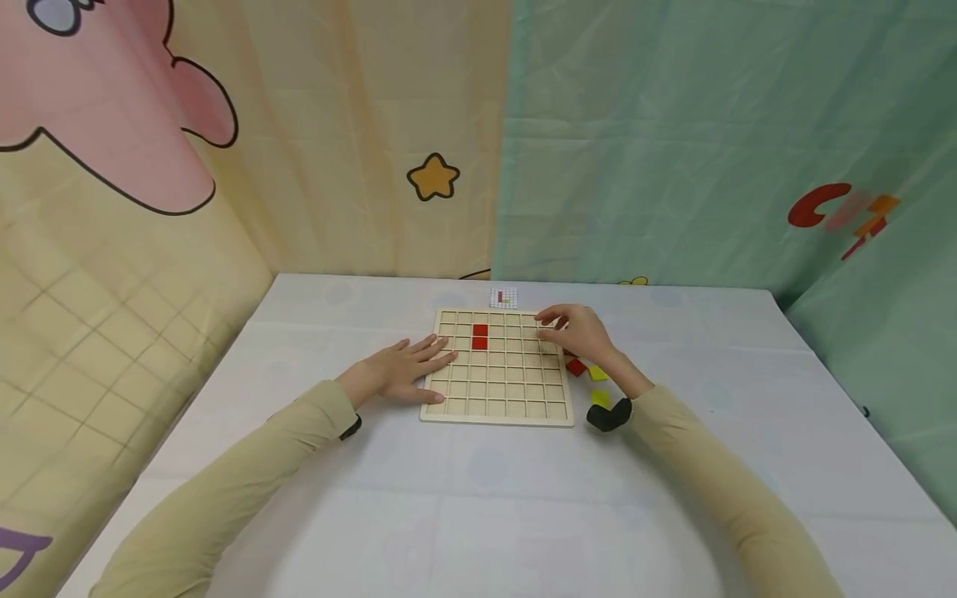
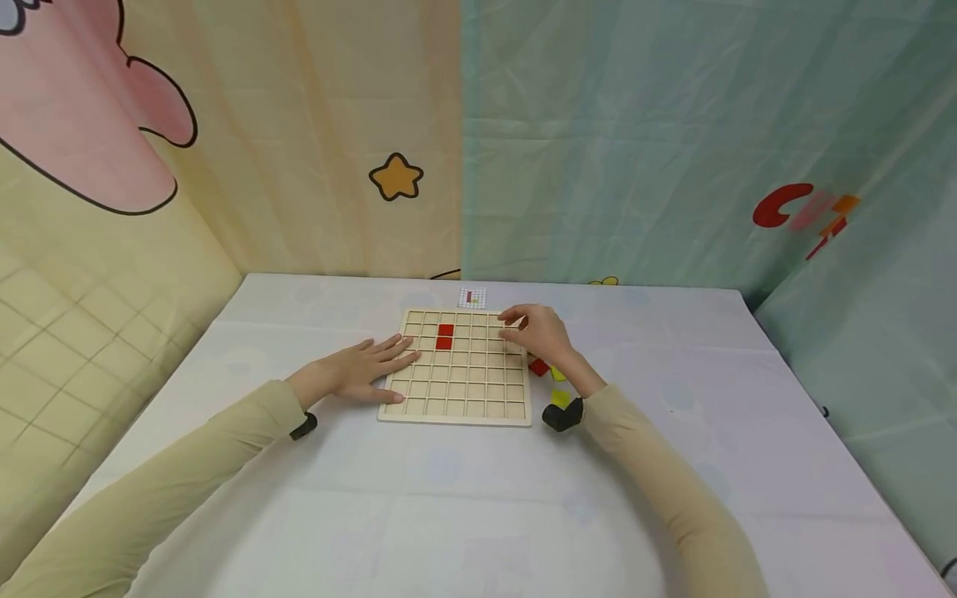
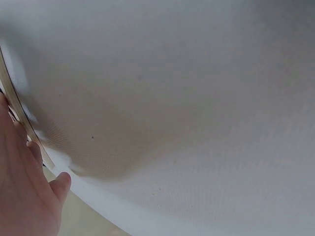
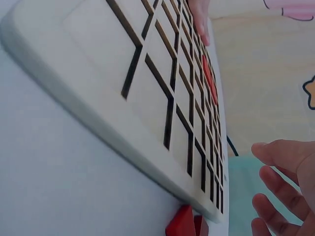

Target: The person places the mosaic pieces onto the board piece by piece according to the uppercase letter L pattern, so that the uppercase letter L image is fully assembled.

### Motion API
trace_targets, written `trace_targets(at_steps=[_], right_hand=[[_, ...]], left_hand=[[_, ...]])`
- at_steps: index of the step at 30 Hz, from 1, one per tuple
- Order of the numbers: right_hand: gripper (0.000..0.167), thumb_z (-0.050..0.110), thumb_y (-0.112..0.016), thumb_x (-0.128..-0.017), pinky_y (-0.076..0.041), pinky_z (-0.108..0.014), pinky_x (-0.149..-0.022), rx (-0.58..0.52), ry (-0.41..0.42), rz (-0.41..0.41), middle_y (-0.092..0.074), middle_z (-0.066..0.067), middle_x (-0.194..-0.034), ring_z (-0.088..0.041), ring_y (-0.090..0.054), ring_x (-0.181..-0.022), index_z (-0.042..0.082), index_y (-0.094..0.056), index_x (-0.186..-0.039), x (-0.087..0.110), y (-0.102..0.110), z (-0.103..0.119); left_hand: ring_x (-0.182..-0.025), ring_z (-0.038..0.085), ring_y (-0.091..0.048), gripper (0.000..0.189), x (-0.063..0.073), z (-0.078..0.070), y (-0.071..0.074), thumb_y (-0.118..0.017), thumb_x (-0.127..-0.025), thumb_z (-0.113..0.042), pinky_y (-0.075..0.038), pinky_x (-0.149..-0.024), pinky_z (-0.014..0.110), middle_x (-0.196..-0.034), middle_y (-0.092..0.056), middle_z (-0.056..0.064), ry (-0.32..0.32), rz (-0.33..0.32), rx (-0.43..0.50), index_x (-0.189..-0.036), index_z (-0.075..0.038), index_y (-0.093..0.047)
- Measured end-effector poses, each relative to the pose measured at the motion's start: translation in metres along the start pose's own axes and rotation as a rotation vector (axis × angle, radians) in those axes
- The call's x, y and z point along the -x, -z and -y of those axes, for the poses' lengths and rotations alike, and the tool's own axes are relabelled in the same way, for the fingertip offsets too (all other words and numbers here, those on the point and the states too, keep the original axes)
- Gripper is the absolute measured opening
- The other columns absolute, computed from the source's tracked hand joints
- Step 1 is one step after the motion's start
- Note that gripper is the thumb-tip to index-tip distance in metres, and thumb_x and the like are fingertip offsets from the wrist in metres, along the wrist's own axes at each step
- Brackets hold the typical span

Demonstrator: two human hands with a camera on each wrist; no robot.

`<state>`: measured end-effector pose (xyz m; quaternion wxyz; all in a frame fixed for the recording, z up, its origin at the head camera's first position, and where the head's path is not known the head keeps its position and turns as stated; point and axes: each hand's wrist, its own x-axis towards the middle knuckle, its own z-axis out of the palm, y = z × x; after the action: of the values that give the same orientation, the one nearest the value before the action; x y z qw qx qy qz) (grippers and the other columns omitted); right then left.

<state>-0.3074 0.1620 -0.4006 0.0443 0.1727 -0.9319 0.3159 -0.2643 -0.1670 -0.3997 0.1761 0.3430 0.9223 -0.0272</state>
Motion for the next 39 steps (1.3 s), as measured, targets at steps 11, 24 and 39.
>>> trace_targets(at_steps=[11, 24, 39], right_hand=[[0.032, 0.023, -0.071, -0.086, -0.053, -0.038, -0.078, 0.053, -0.047, 0.02, -0.071, -0.014, -0.106, -0.027, -0.062, -0.091, 0.006, -0.07, -0.114, 0.02, 0.026, -0.031], [0.032, 0.024, -0.073, -0.085, -0.047, -0.027, -0.071, 0.06, -0.1, 0.077, -0.071, -0.013, -0.1, -0.024, -0.059, -0.087, 0.005, -0.071, -0.111, 0.035, 0.022, -0.052], [0.032, 0.024, -0.072, -0.085, -0.049, -0.028, -0.073, 0.076, -0.115, 0.105, -0.071, -0.013, -0.104, -0.024, -0.06, -0.088, 0.006, -0.071, -0.112, 0.032, 0.023, -0.055]], left_hand=[[-0.151, 0.027, 0.001, 0.082, 0.001, 0.002, -0.003, -0.04, -0.092, -0.066, -0.01, -0.119, 0.057, -0.164, 0.0, 0.005, 0.008, -0.001, 0.001, -0.156, -0.025, -0.009], [-0.151, 0.027, 0.0, 0.082, 0.002, 0.002, -0.002, -0.042, -0.092, -0.065, -0.01, -0.119, 0.057, -0.164, 0.0, 0.006, 0.012, -0.006, 0.007, -0.156, -0.024, -0.011], [-0.151, 0.027, 0.0, 0.082, -0.001, 0.001, -0.004, -0.04, -0.092, -0.067, -0.01, -0.119, 0.056, -0.164, -0.001, 0.005, 0.008, -0.007, -0.004, -0.156, -0.025, -0.01]])
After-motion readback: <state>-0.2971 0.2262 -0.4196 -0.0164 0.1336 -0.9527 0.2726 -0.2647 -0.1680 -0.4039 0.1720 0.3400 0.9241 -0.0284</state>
